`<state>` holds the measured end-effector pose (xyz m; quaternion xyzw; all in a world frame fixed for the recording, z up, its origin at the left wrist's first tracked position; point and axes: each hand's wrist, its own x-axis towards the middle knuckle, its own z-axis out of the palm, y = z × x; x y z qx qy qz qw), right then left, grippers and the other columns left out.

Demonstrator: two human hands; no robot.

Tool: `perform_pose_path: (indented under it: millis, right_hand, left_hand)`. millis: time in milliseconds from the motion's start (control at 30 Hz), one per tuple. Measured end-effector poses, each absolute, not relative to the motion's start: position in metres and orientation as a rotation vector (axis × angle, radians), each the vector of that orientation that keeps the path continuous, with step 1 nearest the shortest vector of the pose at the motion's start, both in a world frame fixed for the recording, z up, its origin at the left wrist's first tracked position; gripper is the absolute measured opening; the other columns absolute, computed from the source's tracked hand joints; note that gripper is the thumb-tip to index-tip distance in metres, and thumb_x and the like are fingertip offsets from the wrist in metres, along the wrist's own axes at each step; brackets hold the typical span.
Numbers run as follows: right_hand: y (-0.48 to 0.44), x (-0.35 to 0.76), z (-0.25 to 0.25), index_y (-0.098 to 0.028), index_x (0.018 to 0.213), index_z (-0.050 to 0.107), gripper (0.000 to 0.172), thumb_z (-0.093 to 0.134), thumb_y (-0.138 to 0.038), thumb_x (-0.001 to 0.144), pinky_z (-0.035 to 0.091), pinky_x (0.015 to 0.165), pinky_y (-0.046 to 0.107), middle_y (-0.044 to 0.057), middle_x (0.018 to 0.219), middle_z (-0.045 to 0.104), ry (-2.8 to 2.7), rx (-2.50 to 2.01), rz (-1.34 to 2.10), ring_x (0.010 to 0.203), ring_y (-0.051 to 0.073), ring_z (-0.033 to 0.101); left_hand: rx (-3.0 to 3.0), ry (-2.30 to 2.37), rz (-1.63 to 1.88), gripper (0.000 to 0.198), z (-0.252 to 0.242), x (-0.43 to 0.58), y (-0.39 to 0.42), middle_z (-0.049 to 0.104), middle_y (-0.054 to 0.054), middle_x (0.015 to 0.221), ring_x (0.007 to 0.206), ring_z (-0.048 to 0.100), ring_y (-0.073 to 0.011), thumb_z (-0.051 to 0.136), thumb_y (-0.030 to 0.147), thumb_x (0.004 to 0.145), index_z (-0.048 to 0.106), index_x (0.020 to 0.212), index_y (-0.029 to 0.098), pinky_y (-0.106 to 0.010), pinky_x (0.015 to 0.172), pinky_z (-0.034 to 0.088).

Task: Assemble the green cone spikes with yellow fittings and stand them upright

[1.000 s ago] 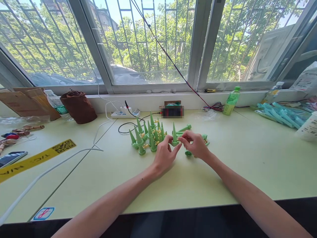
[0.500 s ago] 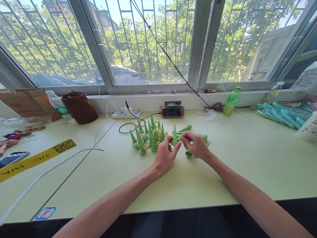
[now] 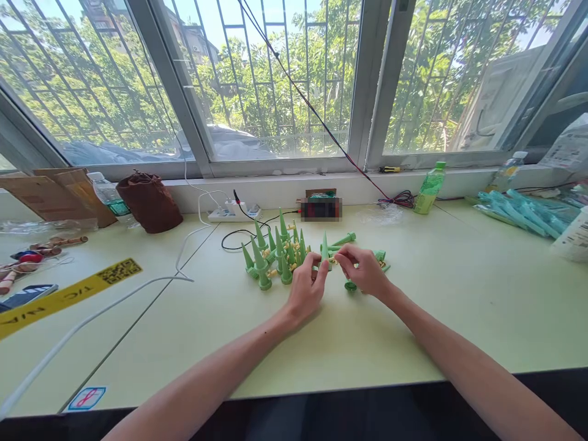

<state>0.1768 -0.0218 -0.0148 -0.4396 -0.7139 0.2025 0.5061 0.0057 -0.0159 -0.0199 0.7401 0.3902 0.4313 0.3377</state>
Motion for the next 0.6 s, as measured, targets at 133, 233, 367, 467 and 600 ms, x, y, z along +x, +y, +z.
perform_pose_path:
  millis: [133,233,367,467,600]
  right_hand:
    - [-0.0205,0.1772,-0.0173,-0.02,0.077,0.053,0.026,0.049,-0.039,0.095,0.036,0.048,0.025,-0.004,0.051,0.048,-1.722,-1.088,0.475,0.044,0.011,0.043]
    - [-0.0192,0.1776,-0.0193,-0.02,0.076,0.051,0.028,0.048,-0.041,0.095,0.034,0.047,0.025,-0.005,0.05,0.047,-1.721,-1.105,0.476,0.044,0.011,0.042]
    - [-0.0174,0.1777,-0.0212,-0.021,0.073,0.046,0.032,0.047,-0.042,0.096,0.033,0.047,0.025,-0.005,0.049,0.046,-1.718,-1.122,0.483,0.043,0.01,0.04]
    - [-0.017,0.1774,-0.0218,-0.021,0.071,0.044,0.034,0.045,-0.043,0.096,0.032,0.046,0.024,-0.006,0.048,0.044,-1.718,-1.133,0.484,0.043,0.01,0.039]
    - [-0.0181,0.177,-0.0205,-0.021,0.07,0.043,0.034,0.044,-0.043,0.097,0.032,0.046,0.024,-0.006,0.048,0.044,-1.723,-1.136,0.473,0.043,0.01,0.039]
  left_hand:
    - [1.924,1.008,1.146,0.027,-0.0211,0.0054,-0.0156,0.059,0.001,0.077,0.043,0.046,-0.0059,0.046,0.047,0.093,0.045,0.093,0.02,-0.02,0.043,0.03]
    - [1.93,1.007,1.15,0.027,-0.0227,0.005,-0.0149,0.06,0.001,0.082,0.041,0.045,-0.0049,0.048,0.047,0.092,0.044,0.094,0.021,-0.02,0.042,0.03]
    - [1.941,1.01,1.151,0.027,-0.0239,0.0051,-0.0141,0.059,0.0,0.086,0.041,0.044,-0.0036,0.05,0.047,0.091,0.043,0.094,0.02,-0.02,0.043,0.031]
    - [1.944,1.007,1.158,0.027,-0.0242,0.0055,-0.0137,0.059,0.0,0.089,0.041,0.043,-0.0031,0.051,0.046,0.091,0.043,0.094,0.02,-0.02,0.043,0.032]
    - [1.938,1.01,1.171,0.027,-0.0247,0.0065,-0.0139,0.059,-0.001,0.092,0.041,0.043,-0.0027,0.051,0.046,0.091,0.044,0.096,0.02,-0.02,0.043,0.033]
